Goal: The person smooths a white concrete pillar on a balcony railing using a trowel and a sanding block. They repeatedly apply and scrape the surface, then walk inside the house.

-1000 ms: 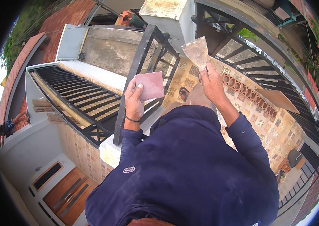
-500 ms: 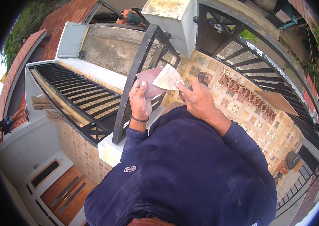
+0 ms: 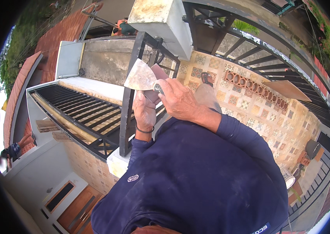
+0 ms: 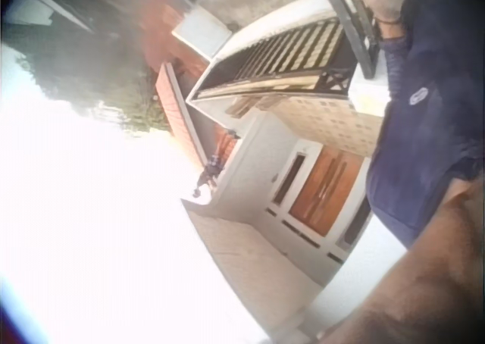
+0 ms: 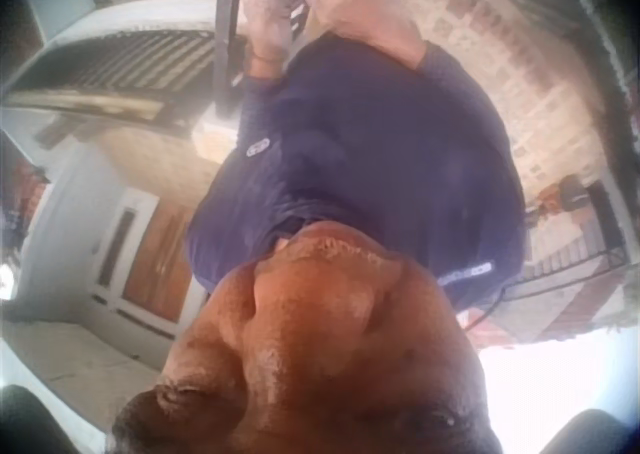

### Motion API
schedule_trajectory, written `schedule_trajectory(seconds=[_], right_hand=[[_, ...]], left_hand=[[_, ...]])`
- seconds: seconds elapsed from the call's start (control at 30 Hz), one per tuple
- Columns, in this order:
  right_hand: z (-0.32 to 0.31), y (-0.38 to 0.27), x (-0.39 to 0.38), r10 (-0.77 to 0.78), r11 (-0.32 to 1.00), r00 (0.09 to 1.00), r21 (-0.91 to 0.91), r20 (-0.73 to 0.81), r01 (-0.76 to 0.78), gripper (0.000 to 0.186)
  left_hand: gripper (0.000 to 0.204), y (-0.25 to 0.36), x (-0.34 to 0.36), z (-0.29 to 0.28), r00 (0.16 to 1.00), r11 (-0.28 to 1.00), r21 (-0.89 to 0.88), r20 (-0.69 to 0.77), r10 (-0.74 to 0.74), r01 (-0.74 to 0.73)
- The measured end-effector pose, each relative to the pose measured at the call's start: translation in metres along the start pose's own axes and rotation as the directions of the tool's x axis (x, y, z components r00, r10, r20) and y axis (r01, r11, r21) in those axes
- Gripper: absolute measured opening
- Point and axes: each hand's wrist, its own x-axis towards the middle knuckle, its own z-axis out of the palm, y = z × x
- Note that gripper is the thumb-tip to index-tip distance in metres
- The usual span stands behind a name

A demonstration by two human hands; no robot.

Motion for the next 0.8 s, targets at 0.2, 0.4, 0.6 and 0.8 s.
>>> schedule_trajectory(seconds=[0.2,0.4,0.6,0.8], right_hand=[[0.007,0.007,0.006,0.039,0.977,0.998,0.213,-0.052,-0.027,0.052],[0.013,0.025,0.033,0.345,0.224,0.784,0.766,0.516,-0.603,0.052],[0.044,0.039,0.027,0.464,0.203,0.82,0.86,0.336,-0.467,0.04],[0.013,0.124,0.092,0.599,0.776,0.777,0.381,-0.195,-0.502,0.062]], left_hand=[[0.046,0.008,0.004,-0.007,0.947,0.998,0.062,-0.318,0.045,-0.026],[0.044,0.021,0.003,-0.008,0.962,0.998,0.041,-0.269,-0.044,0.057],[0.047,0.025,0.012,0.007,0.963,0.991,0.135,-0.264,0.05,-0.015],[0.051,0.076,0.025,-0.01,0.896,0.761,0.643,-0.287,0.34,-0.083]])
